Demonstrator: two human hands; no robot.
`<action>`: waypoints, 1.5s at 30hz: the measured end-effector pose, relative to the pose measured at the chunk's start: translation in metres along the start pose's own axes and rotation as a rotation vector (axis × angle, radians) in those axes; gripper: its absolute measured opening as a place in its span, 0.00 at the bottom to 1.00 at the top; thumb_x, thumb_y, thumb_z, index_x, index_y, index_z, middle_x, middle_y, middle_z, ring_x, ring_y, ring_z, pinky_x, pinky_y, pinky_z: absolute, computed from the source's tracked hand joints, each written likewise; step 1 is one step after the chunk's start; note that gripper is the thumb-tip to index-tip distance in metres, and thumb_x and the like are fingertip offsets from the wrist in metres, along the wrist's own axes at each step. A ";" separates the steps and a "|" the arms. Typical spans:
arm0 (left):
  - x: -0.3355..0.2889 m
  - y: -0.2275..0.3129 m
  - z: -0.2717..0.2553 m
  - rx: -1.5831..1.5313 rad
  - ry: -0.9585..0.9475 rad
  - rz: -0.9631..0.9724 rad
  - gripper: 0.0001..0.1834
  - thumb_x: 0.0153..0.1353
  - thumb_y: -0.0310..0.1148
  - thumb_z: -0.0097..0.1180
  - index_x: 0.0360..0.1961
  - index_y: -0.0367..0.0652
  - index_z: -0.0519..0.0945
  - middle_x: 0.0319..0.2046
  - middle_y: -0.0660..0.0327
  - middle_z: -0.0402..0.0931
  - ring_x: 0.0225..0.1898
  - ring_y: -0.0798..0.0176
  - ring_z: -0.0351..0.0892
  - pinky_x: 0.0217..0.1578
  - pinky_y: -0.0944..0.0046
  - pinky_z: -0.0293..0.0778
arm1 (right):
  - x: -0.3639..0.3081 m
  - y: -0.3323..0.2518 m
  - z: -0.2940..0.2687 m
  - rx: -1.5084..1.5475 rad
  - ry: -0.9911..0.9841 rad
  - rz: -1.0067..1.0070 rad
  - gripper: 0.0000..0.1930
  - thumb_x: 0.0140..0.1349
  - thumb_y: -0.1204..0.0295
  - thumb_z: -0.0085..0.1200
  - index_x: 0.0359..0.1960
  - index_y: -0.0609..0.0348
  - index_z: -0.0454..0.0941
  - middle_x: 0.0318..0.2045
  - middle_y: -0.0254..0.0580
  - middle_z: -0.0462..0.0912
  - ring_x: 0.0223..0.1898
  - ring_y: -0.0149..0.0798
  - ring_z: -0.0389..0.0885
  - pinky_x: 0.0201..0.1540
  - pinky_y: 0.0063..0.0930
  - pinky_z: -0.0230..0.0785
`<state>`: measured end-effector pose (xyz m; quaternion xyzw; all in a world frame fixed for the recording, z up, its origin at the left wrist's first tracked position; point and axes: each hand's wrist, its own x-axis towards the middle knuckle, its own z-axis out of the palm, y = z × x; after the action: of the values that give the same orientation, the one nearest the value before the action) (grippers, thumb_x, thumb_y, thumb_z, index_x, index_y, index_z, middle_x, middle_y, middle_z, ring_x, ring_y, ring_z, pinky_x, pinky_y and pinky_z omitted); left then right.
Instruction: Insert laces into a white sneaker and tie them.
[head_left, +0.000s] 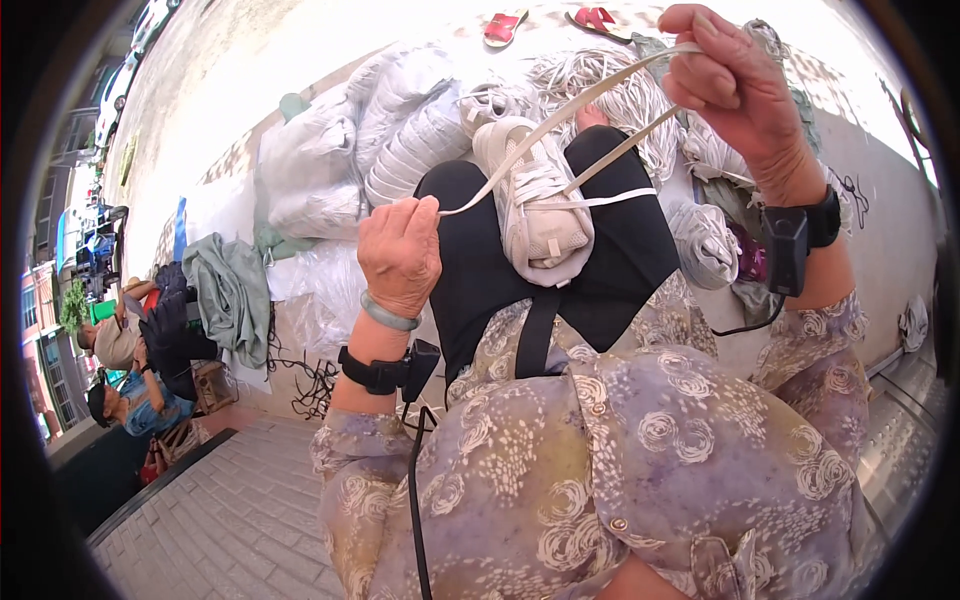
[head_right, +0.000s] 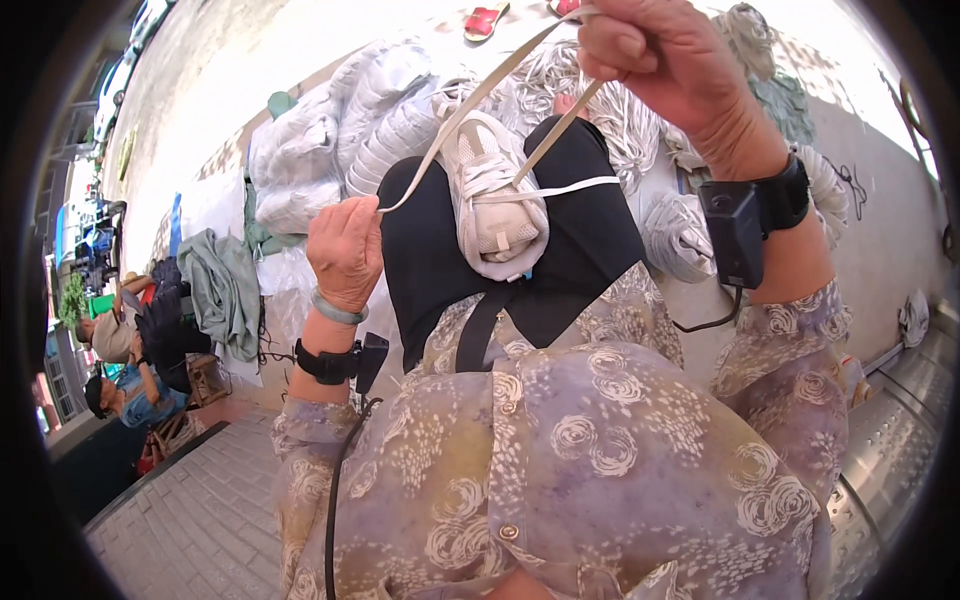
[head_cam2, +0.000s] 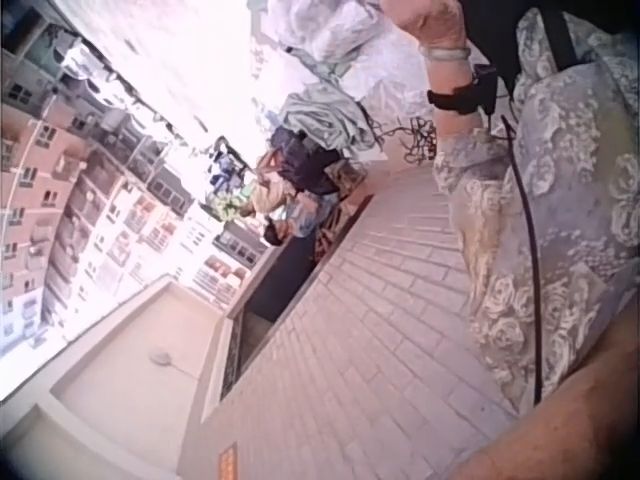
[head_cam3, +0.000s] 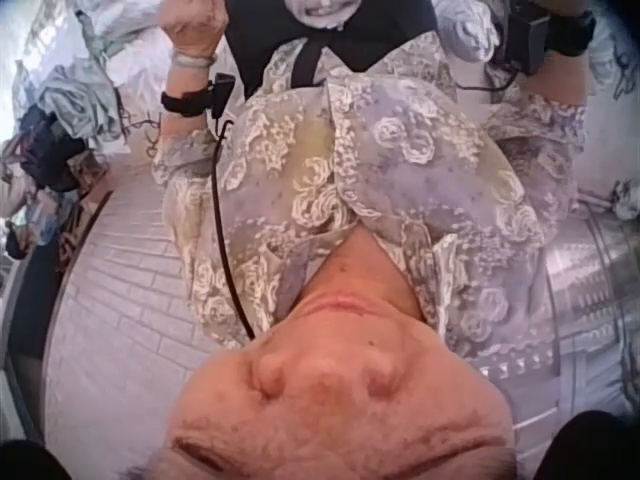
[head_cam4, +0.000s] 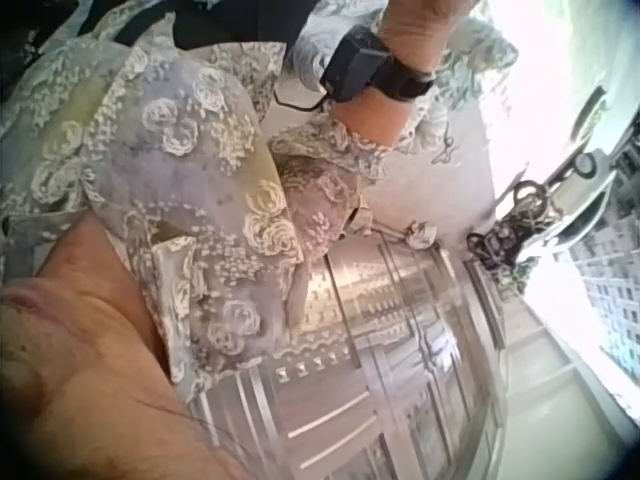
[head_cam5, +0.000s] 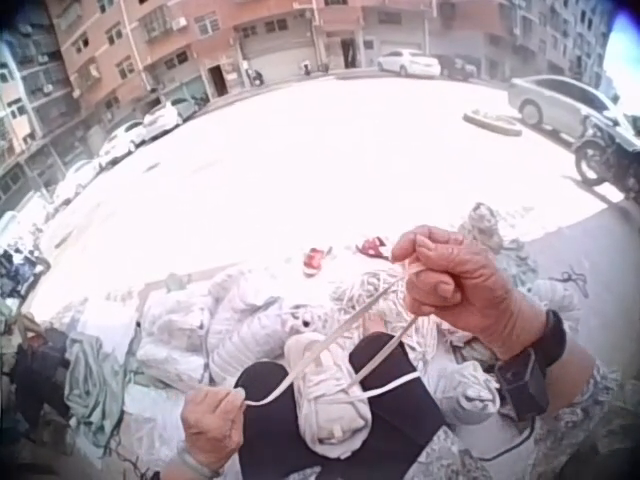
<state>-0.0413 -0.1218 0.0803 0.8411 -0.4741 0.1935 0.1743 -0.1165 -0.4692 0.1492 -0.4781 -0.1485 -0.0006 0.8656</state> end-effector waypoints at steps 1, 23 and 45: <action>-0.004 0.005 0.006 0.008 -0.003 -0.008 0.11 0.47 0.23 0.56 0.34 0.40 0.76 0.29 0.59 0.75 0.32 0.55 0.74 0.33 0.60 0.67 | -0.003 -0.017 -0.006 0.191 0.003 -0.011 0.17 0.61 0.63 0.45 0.45 0.64 0.69 0.18 0.36 0.66 0.19 0.29 0.63 0.28 0.28 0.60; -0.005 0.053 0.077 -0.499 -0.358 -0.331 0.28 0.48 0.37 0.58 0.49 0.37 0.65 0.37 0.51 0.71 0.37 0.49 0.74 0.37 0.59 0.72 | -0.056 0.141 0.002 -1.366 -0.009 0.321 0.12 0.53 0.62 0.51 0.27 0.58 0.77 0.23 0.46 0.75 0.30 0.48 0.76 0.32 0.37 0.66; 0.074 0.085 0.018 -1.145 -0.820 0.244 0.05 0.46 0.28 0.56 0.24 0.39 0.76 0.21 0.58 0.73 0.23 0.56 0.71 0.25 0.63 0.65 | -0.046 0.024 0.066 -0.531 -0.441 0.950 0.11 0.49 0.74 0.56 0.13 0.63 0.70 0.10 0.22 0.60 0.15 0.19 0.55 0.17 0.21 0.49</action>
<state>-0.0763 -0.2257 0.1107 0.5635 -0.6192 -0.3994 0.3736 -0.1743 -0.4080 0.1498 -0.6815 -0.0893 0.4499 0.5702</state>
